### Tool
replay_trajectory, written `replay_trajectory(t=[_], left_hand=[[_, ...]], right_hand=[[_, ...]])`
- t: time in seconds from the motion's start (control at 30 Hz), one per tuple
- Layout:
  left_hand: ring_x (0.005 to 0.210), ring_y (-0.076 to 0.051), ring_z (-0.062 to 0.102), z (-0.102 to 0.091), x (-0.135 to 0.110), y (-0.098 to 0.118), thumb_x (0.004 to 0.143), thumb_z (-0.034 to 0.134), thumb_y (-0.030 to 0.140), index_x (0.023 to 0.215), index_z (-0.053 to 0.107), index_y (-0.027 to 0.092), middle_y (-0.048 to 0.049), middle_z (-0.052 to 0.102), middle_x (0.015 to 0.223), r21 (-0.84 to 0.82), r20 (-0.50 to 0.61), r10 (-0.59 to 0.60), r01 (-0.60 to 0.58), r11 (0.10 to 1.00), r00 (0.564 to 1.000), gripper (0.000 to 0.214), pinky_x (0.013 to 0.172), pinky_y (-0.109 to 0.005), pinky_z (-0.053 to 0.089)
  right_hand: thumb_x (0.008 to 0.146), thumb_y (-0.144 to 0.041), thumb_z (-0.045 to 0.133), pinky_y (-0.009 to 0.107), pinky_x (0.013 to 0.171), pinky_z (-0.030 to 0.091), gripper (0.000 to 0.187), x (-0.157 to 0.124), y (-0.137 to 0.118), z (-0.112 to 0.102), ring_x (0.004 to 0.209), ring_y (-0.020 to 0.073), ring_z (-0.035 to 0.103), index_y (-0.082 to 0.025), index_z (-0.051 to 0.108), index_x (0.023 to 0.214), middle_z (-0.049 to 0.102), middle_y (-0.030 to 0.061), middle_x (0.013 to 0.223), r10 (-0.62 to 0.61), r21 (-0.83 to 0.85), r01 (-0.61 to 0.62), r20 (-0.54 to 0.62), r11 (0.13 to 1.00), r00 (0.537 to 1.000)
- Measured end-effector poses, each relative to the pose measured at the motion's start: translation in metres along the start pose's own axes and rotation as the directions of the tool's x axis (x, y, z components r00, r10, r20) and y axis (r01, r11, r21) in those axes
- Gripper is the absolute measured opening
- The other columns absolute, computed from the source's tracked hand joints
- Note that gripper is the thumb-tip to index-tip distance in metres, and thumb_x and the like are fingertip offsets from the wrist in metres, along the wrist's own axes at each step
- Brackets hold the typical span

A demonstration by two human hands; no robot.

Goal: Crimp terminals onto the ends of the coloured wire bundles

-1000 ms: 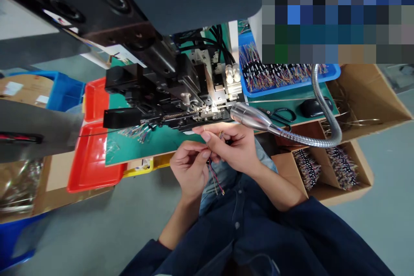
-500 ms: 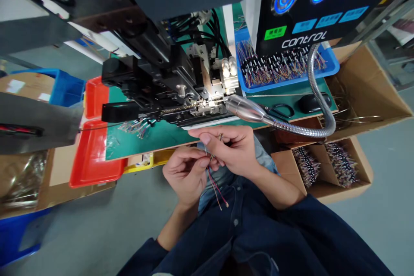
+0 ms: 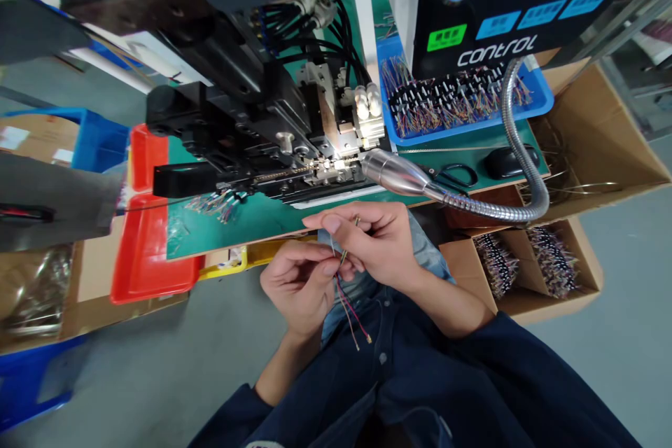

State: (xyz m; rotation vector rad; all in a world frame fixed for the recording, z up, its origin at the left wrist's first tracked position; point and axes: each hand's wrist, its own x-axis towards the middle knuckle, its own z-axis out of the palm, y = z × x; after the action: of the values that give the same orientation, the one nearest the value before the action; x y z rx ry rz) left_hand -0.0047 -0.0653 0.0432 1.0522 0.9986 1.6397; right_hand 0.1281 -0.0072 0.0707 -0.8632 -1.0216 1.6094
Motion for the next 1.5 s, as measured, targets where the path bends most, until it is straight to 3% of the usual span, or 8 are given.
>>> replay_trajectory(t=[0.23,0.4,0.8,1.23,1.37,1.5], left_hand=[[0.06,-0.017,0.082,-0.0014,-0.0024,0.0034,0.1,0.092,0.022,0.109,0.085,0.027,0.0013,0.085,0.082,-0.02,0.031,0.003,-0.002,1.0,1.0,0.012,0.055,-0.026,0.069],[0.058,-0.017,0.081,-0.0013,-0.0035,0.0041,0.1,0.093,0.027,0.106,0.084,0.025,0.0013,0.083,0.079,0.0,0.011,0.002,-0.002,1.0,1.0,0.011,0.053,-0.027,0.069],[0.059,-0.015,0.081,-0.0028,-0.0061,0.0029,0.099,0.093,0.026,0.106,0.085,0.026,0.0012,0.085,0.083,-0.006,0.002,0.005,-0.005,1.0,1.0,0.011,0.054,-0.025,0.069],[0.062,-0.017,0.083,-0.0042,-0.0057,0.0025,0.102,0.09,0.022,0.111,0.084,0.026,0.0007,0.084,0.082,-0.05,0.048,-0.01,0.012,0.999,0.999,0.011,0.056,-0.027,0.069],[0.061,-0.017,0.082,-0.0042,-0.0043,-0.0001,0.102,0.09,0.021,0.111,0.084,0.024,0.0006,0.084,0.083,-0.094,0.045,0.012,-0.008,0.996,0.999,0.01,0.056,-0.026,0.068],[0.062,-0.017,0.083,-0.0039,-0.0018,-0.001,0.102,0.089,0.021,0.111,0.085,0.023,0.0004,0.084,0.082,-0.101,0.05,0.006,-0.001,0.995,0.999,0.01,0.057,-0.025,0.069]], right_hand=[[0.106,-0.049,0.086,0.019,0.037,0.045,0.021,-0.006,-0.0026,0.0009,0.034,0.0081,0.051,-0.032,0.097,0.11,0.067,-0.0053,0.05,0.019,0.068,-0.021,0.026,0.997,0.999],[0.105,-0.056,0.083,0.02,0.035,0.044,0.031,-0.0075,-0.0026,0.0013,0.033,0.0094,0.051,-0.029,0.097,0.111,0.066,-0.004,0.049,0.074,0.039,-0.075,0.018,0.996,0.997],[0.105,-0.054,0.085,0.018,0.035,0.041,0.029,-0.0068,-0.0021,0.0022,0.032,0.0081,0.051,-0.028,0.097,0.11,0.066,-0.0041,0.048,0.066,0.09,-0.069,0.039,0.994,0.997],[0.106,-0.044,0.086,0.016,0.034,0.04,0.017,-0.007,-0.0062,0.0046,0.032,0.0062,0.05,-0.032,0.098,0.111,0.069,-0.0051,0.05,-0.063,0.005,0.063,-0.025,0.998,0.998],[0.107,-0.039,0.085,0.014,0.031,0.033,0.016,-0.0034,-0.0042,0.0051,0.032,0.005,0.048,-0.031,0.097,0.114,0.073,-0.004,0.055,-0.181,-0.011,0.181,-0.012,0.983,0.983],[0.108,-0.033,0.084,0.013,0.032,0.036,0.016,-0.0009,-0.0041,0.0053,0.033,0.0045,0.05,-0.032,0.097,0.118,0.074,-0.0048,0.056,-0.258,0.0,0.258,-0.001,0.966,0.966]])
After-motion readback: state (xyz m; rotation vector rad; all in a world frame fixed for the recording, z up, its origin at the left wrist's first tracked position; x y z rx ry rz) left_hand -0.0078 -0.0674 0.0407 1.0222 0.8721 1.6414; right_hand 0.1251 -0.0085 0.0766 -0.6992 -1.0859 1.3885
